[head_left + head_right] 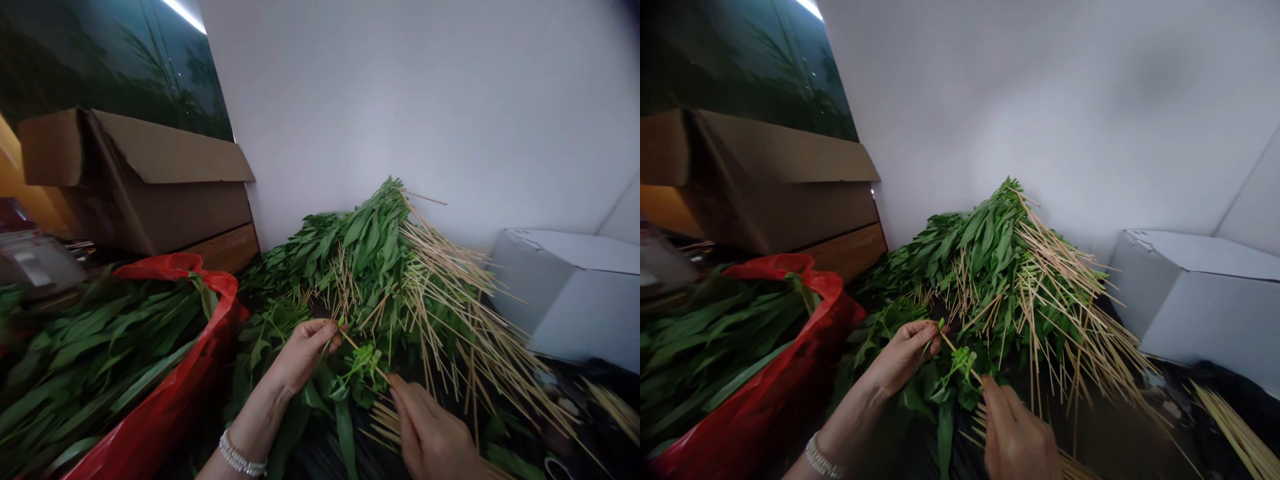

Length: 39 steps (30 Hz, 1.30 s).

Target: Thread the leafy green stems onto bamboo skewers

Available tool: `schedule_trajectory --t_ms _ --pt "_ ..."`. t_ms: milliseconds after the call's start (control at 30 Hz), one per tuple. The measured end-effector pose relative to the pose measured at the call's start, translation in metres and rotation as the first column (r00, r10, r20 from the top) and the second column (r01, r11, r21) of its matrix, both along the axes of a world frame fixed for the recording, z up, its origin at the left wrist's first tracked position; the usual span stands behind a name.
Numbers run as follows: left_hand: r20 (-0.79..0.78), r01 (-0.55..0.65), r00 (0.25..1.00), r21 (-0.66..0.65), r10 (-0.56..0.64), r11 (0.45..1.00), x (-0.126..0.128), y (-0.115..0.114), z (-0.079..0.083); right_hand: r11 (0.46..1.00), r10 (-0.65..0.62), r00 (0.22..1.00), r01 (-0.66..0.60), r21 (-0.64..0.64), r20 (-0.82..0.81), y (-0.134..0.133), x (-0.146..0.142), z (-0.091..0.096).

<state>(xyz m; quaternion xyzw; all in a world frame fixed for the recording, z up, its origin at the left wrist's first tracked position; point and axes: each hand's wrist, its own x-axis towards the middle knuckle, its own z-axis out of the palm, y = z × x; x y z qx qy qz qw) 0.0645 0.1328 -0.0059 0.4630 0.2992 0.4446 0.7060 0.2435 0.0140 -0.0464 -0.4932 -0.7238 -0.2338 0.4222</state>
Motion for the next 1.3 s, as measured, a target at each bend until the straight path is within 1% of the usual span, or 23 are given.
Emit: schedule_trajectory --t_ms 233,500,567,667,833,900,1000,1067,1200,1300 --pt "-0.036 0.006 0.999 0.029 -0.005 1.000 0.001 -0.001 0.001 1.000 0.005 1.000 -0.005 -0.004 0.008 0.000 0.001 0.000" --pt "-0.016 0.007 1.000 0.025 -0.007 1.000 0.000 0.000 0.000 1.000 -0.007 1.000 0.007 -0.017 0.019 0.000 0.001 -0.001" --pt "-0.032 0.009 0.999 0.055 -0.007 0.998 0.000 0.001 -0.001 1.000 -0.014 1.000 0.014 -0.022 0.020 0.000 0.001 -0.001" --pt "-0.098 0.011 0.995 0.141 0.003 0.990 0.000 0.002 -0.002 0.999 -0.023 1.000 0.024 -0.027 0.022 0.000 0.001 -0.002" --pt "-0.199 0.049 0.980 0.237 -0.001 0.970 -0.001 0.002 -0.004 1.000 -0.026 1.000 0.026 -0.016 0.010 0.000 -0.001 -0.004" --pt "-0.217 0.074 0.976 0.250 -0.019 0.965 0.001 -0.001 -0.005 1.000 -0.023 1.000 0.023 -0.003 0.009 0.000 -0.002 -0.004" --pt "-0.273 0.154 0.958 0.252 -0.082 0.956 0.005 -0.006 -0.005 1.000 -0.017 1.000 0.017 -0.010 0.009 0.001 -0.003 -0.004" --pt "-0.288 0.170 0.954 0.275 -0.087 0.946 0.007 -0.008 -0.005 0.999 -0.019 1.000 0.019 -0.027 0.006 0.001 -0.003 -0.004" --pt "-0.258 0.103 0.966 0.313 -0.020 0.944 0.003 -0.004 -0.002 0.999 -0.031 0.999 0.031 -0.005 -0.023 0.000 -0.002 0.001" --pt "-0.244 -0.008 0.966 0.323 0.091 0.946 -0.008 0.005 0.000 0.997 -0.064 0.995 0.067 0.043 -0.081 -0.005 0.004 0.008"
